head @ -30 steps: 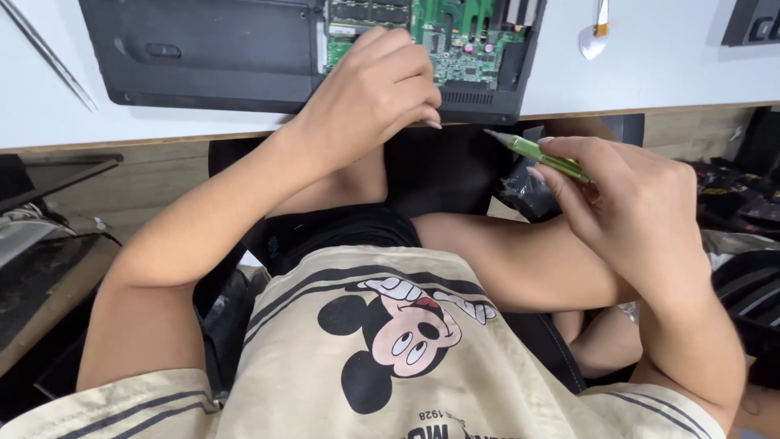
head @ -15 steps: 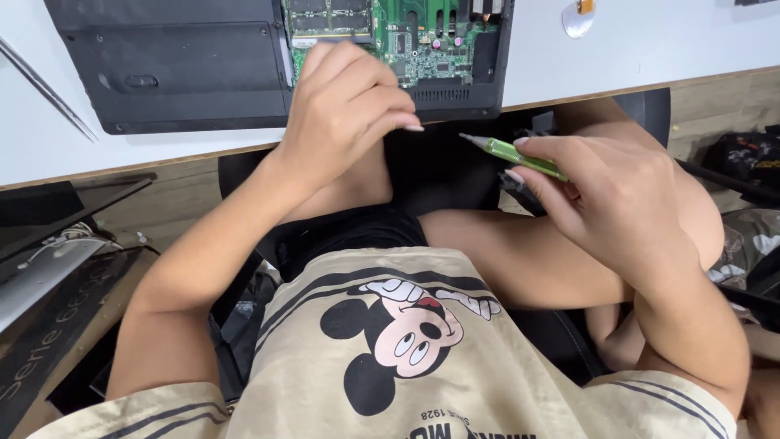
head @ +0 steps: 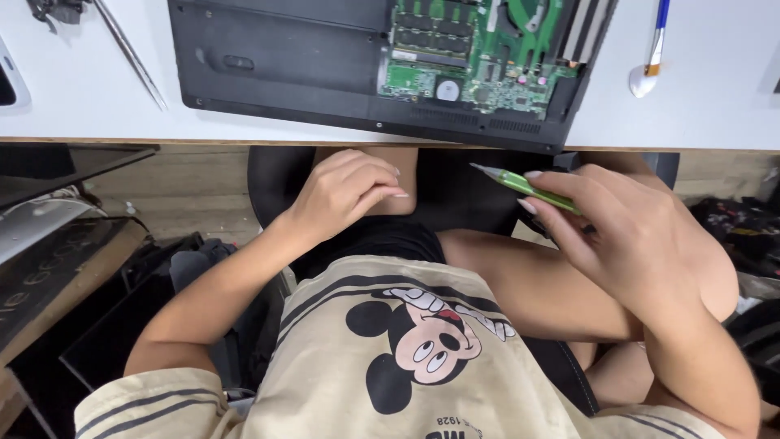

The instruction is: The person cleans the inside of a disassembled laptop with a brush, then uses a green screwdriver to remove screws from the bottom case. They then handle a small cylindrical component and use the screwdriver to work on the motherboard area.

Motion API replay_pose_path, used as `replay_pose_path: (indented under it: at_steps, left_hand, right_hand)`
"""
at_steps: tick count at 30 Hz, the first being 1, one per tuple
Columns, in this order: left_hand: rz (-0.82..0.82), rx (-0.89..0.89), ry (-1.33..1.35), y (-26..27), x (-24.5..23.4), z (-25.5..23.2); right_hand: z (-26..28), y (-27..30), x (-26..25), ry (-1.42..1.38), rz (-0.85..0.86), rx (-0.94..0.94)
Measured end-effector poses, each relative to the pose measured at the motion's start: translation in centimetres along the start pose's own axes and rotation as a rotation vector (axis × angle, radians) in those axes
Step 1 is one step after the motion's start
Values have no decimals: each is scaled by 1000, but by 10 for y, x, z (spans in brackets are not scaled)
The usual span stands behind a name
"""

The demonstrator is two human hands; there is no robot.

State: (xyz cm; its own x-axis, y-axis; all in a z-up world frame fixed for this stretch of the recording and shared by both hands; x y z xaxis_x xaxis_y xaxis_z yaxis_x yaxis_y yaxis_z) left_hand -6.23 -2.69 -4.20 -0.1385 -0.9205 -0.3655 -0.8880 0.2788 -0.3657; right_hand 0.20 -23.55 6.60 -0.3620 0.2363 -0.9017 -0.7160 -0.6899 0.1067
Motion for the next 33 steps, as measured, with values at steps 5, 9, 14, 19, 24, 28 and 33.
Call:
replay_pose_path:
  at_steps: [5,9,14,19,24,28,33]
  left_hand:
    - [-160,243,-47,0,-22,-11]
    - [-254,291,-111,8,-31,-2]
    - [-227,449,-228,24,-21,-2]
    - [-286,318,-353,25,-21,1]
    - [-303,251,-437,25,-21,6]
    - [-276,220,-432,20,-24,8]
    - [-255,204,-460,18,-26,8]
  right_hand:
    - [40,-39,7,101,68,-46]
    - [35,-61,16,-263,-27,125]
    - [28,-60,17,-463,-295,146]
    - [58,-38,55,-308,-492,39]
    - [88,-25,87,-330,-635,89]
    - [83,-16,82,-384,-760,125]
    - [82,-19,67,-240,-847,32]
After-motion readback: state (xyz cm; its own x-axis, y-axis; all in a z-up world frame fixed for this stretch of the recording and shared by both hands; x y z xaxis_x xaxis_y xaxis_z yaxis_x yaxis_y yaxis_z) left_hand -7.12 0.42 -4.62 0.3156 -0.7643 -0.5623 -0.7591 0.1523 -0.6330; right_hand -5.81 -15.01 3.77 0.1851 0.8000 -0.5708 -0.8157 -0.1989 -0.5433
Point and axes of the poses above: each hand's wrist, its own y-axis away from the middle knuckle, its own x-axis out of the palm, z = x × y, the point moved 10 cm from there along -y, towards the middle knuckle, and after that the axes turned 6 degrees about y, right-handed, at the moved point
